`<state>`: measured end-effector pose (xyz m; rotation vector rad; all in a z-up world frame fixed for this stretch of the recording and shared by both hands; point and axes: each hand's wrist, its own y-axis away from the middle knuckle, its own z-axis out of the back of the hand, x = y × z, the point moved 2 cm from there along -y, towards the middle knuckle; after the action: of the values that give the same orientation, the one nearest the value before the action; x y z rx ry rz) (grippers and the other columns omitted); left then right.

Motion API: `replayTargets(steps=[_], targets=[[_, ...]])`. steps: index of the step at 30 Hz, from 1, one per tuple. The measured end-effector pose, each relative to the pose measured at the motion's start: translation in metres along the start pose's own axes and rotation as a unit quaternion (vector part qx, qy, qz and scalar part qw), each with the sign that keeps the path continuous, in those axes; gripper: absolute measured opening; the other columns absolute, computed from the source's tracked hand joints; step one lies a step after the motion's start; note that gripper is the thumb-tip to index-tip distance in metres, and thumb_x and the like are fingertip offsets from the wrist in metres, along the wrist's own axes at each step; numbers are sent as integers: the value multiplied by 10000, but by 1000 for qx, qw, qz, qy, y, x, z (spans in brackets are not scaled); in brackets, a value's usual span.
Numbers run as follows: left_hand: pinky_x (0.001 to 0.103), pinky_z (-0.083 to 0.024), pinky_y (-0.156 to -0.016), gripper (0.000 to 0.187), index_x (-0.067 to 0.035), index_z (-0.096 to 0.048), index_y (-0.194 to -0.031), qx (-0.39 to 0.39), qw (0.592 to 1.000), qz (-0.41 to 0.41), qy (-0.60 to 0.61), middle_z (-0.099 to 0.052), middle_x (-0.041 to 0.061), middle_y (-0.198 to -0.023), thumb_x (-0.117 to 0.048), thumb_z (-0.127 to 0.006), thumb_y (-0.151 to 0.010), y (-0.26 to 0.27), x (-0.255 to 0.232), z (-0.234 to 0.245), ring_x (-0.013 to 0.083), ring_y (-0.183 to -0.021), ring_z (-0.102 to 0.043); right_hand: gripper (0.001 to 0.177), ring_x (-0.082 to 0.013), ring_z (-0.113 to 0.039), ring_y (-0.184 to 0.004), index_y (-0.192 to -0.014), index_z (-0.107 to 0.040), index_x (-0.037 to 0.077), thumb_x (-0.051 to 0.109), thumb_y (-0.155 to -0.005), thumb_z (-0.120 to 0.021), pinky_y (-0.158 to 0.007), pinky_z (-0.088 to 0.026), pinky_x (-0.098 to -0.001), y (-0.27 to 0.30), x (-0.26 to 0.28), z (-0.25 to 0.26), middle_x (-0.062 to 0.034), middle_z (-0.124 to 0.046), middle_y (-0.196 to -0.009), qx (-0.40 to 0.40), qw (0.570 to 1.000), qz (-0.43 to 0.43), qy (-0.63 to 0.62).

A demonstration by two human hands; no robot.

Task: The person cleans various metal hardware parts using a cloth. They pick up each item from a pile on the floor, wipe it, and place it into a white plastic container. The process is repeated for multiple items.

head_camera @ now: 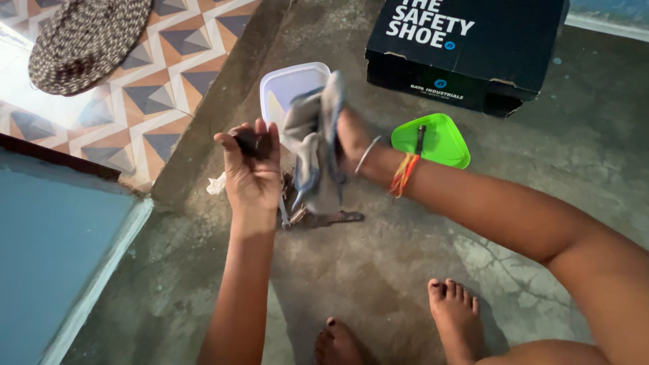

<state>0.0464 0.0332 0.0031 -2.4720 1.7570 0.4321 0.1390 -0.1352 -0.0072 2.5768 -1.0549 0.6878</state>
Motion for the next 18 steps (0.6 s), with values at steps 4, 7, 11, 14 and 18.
replayTargets(steps=[4,7,11,14,18], targets=[[341,-555,-755,453,-65,-592,-1140,47,995,-15,-91,-631,69,-1049,-482,-668,-980,8,-14,2,222,-868,-637,569,-266,-712,-989,-1229,-623,50,525,-1014,-394,-880,-611,-431,12,23,-7,-126,-718,-1128,6,998,-25,-52],[334,-520,-615,675,-114,-503,-1120,41,969,-7,-244,-594,81,-933,-754,-466,-908,11,-10,2,223,-754,-620,474,-247,-702,-1022,-1306,-616,89,457,-1072,-430,-904,-602,-402,11,10,-14,-109,-709,-1183,-68,996,-46,-43],[336,-526,-973,842,-156,-403,-1180,30,921,-4,-388,-543,15,-1175,-903,-259,-819,8,17,4,147,-1098,-574,522,-194,-660,-921,-1333,-568,52,406,-962,-467,-756,-577,-364,5,-23,-23,-84,-695,-1118,49,972,-36,227],[389,-487,-1036,826,-169,-422,-1199,38,938,33,-342,-451,9,-1180,-895,-248,-845,5,18,12,163,-1140,-475,491,-205,-656,-931,-1349,-509,9,82,-873,-607,-760,-561,-371,8,-24,-31,-132,-665,-1078,101,851,129,499],[295,-462,-1000,880,-193,-467,-1279,-23,906,32,-422,-488,-30,-1279,-899,-262,-795,1,20,30,102,-1131,-502,257,-347,-728,-844,-1202,-562,-1,143,-990,-557,-721,-555,-443,26,-31,-41,-217,-721,-907,8,685,135,716]])
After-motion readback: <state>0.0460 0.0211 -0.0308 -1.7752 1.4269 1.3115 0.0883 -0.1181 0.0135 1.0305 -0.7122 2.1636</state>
